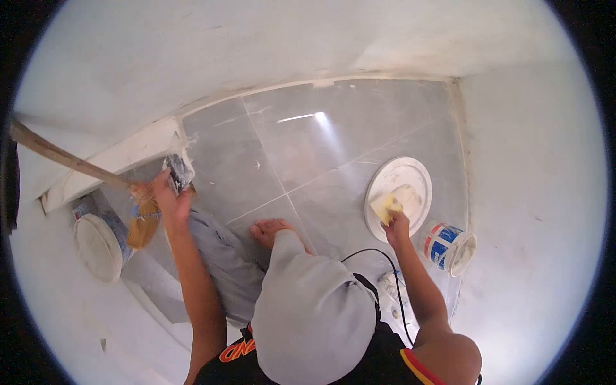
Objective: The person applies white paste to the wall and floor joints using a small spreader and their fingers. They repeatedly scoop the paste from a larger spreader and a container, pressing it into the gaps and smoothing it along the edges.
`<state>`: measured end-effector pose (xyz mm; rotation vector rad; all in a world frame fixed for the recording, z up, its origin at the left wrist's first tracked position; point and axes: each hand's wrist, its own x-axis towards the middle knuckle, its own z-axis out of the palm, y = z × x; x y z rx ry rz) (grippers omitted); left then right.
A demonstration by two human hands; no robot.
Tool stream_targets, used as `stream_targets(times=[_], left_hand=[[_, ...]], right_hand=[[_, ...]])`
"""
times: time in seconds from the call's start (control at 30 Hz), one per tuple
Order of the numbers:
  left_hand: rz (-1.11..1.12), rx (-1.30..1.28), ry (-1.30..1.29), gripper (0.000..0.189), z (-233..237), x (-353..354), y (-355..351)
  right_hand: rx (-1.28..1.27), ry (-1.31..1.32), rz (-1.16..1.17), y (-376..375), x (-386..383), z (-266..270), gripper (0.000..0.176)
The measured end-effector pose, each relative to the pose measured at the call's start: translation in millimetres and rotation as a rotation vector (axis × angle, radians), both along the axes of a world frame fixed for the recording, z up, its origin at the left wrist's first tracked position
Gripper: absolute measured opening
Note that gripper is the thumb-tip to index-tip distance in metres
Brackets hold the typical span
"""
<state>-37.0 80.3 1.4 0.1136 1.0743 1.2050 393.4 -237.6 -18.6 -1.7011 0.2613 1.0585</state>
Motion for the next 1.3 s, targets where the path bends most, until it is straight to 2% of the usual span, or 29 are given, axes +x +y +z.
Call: stream_targets(times=[0.03,0.13,0.2,0.23,0.27,0.3,0.33,0.37,0.4,0.43,0.47,0.5,0.57,0.63,0.73,0.97,1.07,1.13,1.17,1.2,1.23,1.27,1.3], left_hand=[[0.011,0.002,0.012,0.017,0.6,0.4,1.0],[0.001,0.040,0.015,0.023,-4.2,2.6,1.0],[-0.077,0.041,0.111,0.024,-2.9,-5.7,-5.1],[-0.130,0.034,0.191,0.022,3.1,-2.5,-3.8],[-0.105,0.052,0.106,0.023,2.7,2.3,-0.4],[-0.094,0.066,0.013,0.025,-0.1,6.1,-0.5],[-0.083,0.057,0.030,0.025,1.7,8.1,-1.5],[-0.099,0.045,0.009,0.025,4.7,12.3,-3.1],[-0.119,0.039,-0.017,0.025,7.8,15.4,-2.3],[-0.115,0.042,-0.018,0.025,8.2,16.6,-1.6],[-0.124,0.050,0.029,0.025,8.9,17.2,-1.7],[-0.128,0.052,0.074,0.024,7.9,16.4,-2.9],[-0.138,0.071,0.099,0.025,0.2,10.0,-3.9],[-0.149,0.059,0.130,0.026,-2.8,8.7,-5.2],[-0.168,0.076,0.119,0.027,-1.4,4.9,-1.6],[-0.204,0.097,0.008,0.027,-1.3,7.1,0.0],[-0.167,0.059,0.018,0.025,-2.9,9.4,-1.2],[-0.136,0.042,0.043,0.023,-4.7,6.7,-2.5],[-0.034,0.005,0.021,0.022,-4.5,-1.6,-1.7],[0.069,-0.031,0.000,0.020,-4.4,-8.6,-0.3],[0.070,-0.032,-0.004,0.020,-4.2,-13.3,1.2],[0.209,-0.093,-0.001,0.016,6.2,-16.5,6.2],[0.346,-0.153,0.003,0.013,11.4,-18.9,8.8]], right_hand=[[-0.003,0.008,-0.121,-15.3,-5.8,-3.9,0.036],[-0.062,0.093,-0.118,-94.3,23.5,-42.8,0.038],[-1.038,-1.373,0.632,-117.9,37.0,-66.1,0.044],[-0.887,-1.224,0.364,-57.5,3.5,-16.5,0.046],[-0.760,-1.173,0.405,-36.0,4.5,-14.4,0.044],[-0.161,-0.974,0.347,-12.6,1.3,-27.6,0.042],[-0.239,-0.973,0.568,49.0,-35.6,5.3,0.044],[-0.171,-0.937,0.772,86.9,-52.1,5.6,0.045],[-0.023,-0.944,0.931,132.9,-81.0,19.6,0.042],[0.262,-1.151,1.133,167.2,-95.9,11.5,0.038],[0.399,-1.052,1.250,207.4,-128.2,34.2,0.034],[0.463,-1.013,1.360,238.1,-158.1,58.1,0.038],[0.670,-1.036,1.516,279.8,-192.1,71.4,0.039],[0.770,-0.996,1.625,314.3,-210.4,87.6,0.041],[0.811,-0.926,1.668,342.8,-224.2,83.8,0.044],[0.786,-0.798,1.695,346.7,-226.4,76.3,0.046],[0.909,-0.899,1.693,344.5,-226.5,73.1,0.045],[0.906,-0.655,1.688,344.4,-224.9,70.5,0.045],[0.899,-0.656,1.691,348.5,-223.8,66.6,0.045],[0.861,-0.793,1.715,355.8,-221.5,58.8,0.045],[0.821,-0.932,1.735,363.1,-220.3,50.4,0.046],[0.818,-0.933,1.739,370.0,-222.6,40.1,0.046],[0.675,-1.239,1.831,377.2,-227.4,27.3,0.052]])
